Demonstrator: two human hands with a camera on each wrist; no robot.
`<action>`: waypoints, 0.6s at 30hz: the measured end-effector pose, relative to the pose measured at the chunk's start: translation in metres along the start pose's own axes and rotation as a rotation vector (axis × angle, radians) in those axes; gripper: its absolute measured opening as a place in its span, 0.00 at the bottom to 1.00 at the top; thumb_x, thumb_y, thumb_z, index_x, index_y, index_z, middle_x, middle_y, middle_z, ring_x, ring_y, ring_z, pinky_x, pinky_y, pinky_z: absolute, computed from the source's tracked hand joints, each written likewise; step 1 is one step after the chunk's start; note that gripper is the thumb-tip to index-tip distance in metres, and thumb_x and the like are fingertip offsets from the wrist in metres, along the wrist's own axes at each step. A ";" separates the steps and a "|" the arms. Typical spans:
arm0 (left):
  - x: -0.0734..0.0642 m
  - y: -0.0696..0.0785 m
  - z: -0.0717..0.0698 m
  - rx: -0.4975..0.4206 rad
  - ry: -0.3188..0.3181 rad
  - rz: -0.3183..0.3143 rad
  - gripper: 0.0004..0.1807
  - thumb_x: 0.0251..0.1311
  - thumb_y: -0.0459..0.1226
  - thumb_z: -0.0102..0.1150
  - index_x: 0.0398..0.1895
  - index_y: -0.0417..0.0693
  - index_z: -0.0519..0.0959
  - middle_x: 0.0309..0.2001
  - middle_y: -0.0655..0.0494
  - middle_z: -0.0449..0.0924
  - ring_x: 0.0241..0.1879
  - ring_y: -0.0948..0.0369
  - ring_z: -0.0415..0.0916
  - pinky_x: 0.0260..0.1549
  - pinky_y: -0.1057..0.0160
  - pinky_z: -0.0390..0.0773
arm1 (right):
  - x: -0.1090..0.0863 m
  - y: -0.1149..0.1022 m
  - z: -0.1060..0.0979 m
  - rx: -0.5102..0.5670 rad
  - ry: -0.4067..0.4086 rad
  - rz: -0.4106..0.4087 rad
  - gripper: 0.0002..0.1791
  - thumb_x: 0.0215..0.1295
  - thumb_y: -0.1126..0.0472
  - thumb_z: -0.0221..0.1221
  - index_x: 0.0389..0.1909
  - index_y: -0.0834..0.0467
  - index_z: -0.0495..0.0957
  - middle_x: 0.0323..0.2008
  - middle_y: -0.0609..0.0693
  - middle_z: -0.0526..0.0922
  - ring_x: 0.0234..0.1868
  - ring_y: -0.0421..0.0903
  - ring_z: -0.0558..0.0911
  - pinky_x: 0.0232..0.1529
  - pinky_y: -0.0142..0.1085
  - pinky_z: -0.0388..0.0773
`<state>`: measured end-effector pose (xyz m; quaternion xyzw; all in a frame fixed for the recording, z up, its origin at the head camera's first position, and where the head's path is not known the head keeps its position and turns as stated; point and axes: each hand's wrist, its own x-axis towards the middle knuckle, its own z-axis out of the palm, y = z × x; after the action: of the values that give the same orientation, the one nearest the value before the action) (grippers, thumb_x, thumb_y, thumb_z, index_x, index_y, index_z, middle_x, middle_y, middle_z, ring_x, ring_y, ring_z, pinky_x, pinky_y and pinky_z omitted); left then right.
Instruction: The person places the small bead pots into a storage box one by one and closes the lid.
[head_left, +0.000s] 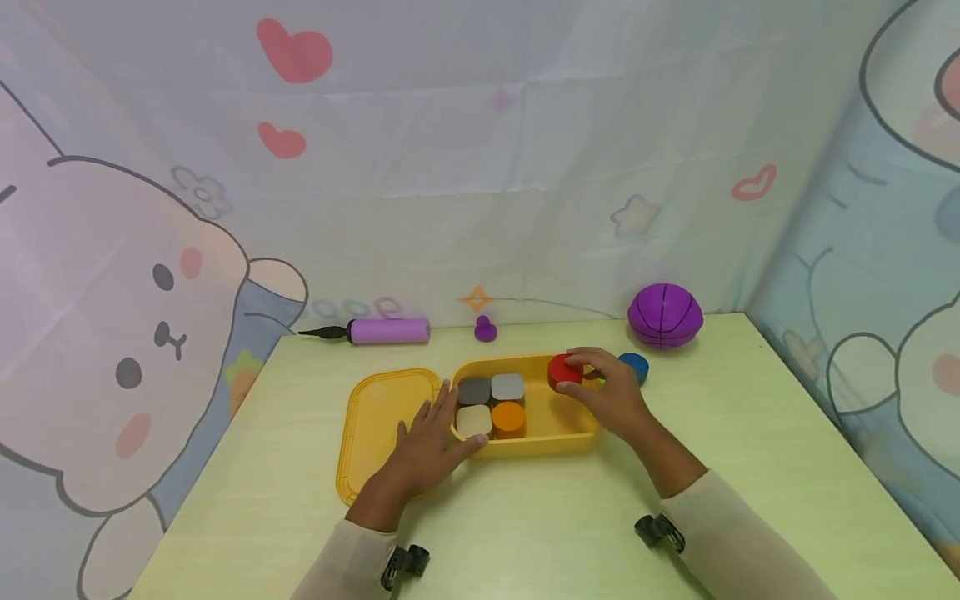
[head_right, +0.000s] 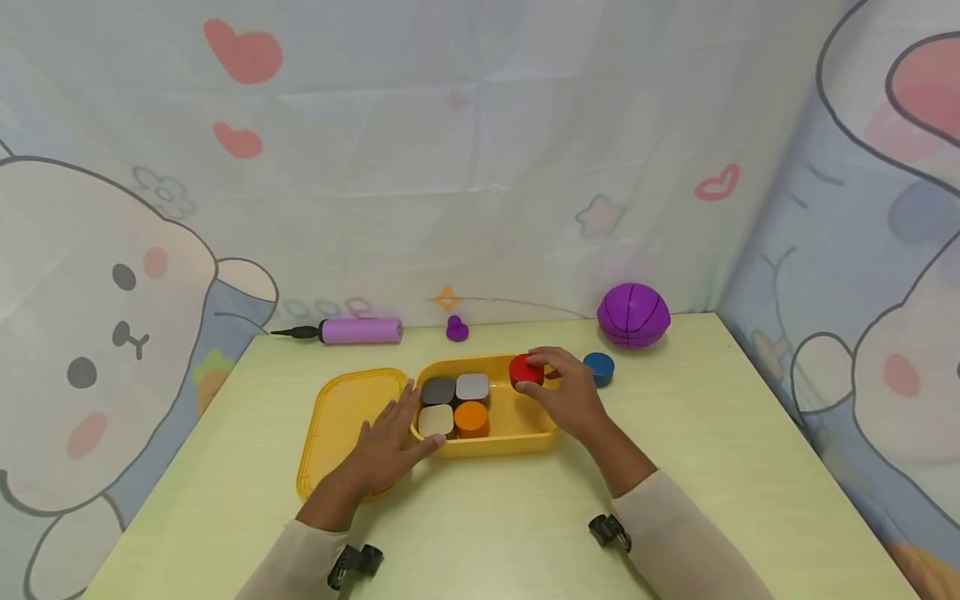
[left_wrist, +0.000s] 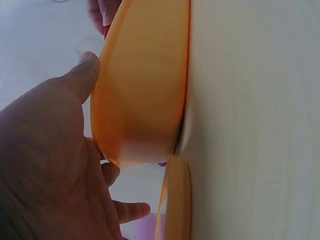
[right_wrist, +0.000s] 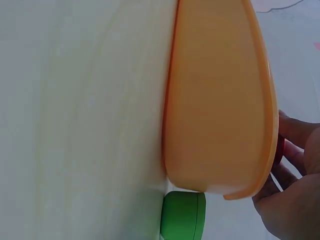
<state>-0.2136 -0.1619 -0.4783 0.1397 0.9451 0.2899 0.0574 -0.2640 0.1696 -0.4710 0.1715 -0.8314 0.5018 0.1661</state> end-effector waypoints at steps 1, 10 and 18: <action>0.000 0.000 0.000 -0.003 0.000 0.001 0.57 0.73 0.73 0.52 0.92 0.59 0.41 0.92 0.59 0.33 0.90 0.36 0.39 0.77 0.16 0.32 | 0.001 -0.001 0.002 0.000 -0.008 0.004 0.19 0.66 0.64 0.76 0.57 0.65 0.88 0.64 0.61 0.87 0.65 0.61 0.84 0.59 0.58 0.88; 0.001 -0.003 0.001 0.004 0.003 -0.003 0.57 0.73 0.73 0.52 0.92 0.59 0.41 0.92 0.62 0.31 0.90 0.37 0.40 0.77 0.16 0.32 | 0.012 -0.011 0.016 -0.013 -0.107 0.092 0.20 0.68 0.65 0.74 0.59 0.65 0.86 0.64 0.63 0.86 0.63 0.63 0.85 0.61 0.58 0.87; 0.002 -0.003 0.002 0.002 0.001 0.003 0.57 0.73 0.73 0.52 0.92 0.59 0.41 0.92 0.62 0.32 0.90 0.36 0.41 0.77 0.15 0.33 | 0.018 -0.011 0.025 -0.096 -0.183 0.196 0.20 0.71 0.65 0.72 0.61 0.65 0.86 0.64 0.63 0.86 0.63 0.62 0.85 0.65 0.54 0.86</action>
<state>-0.2156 -0.1621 -0.4818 0.1411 0.9451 0.2893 0.0564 -0.2776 0.1399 -0.4653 0.1261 -0.8788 0.4577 0.0478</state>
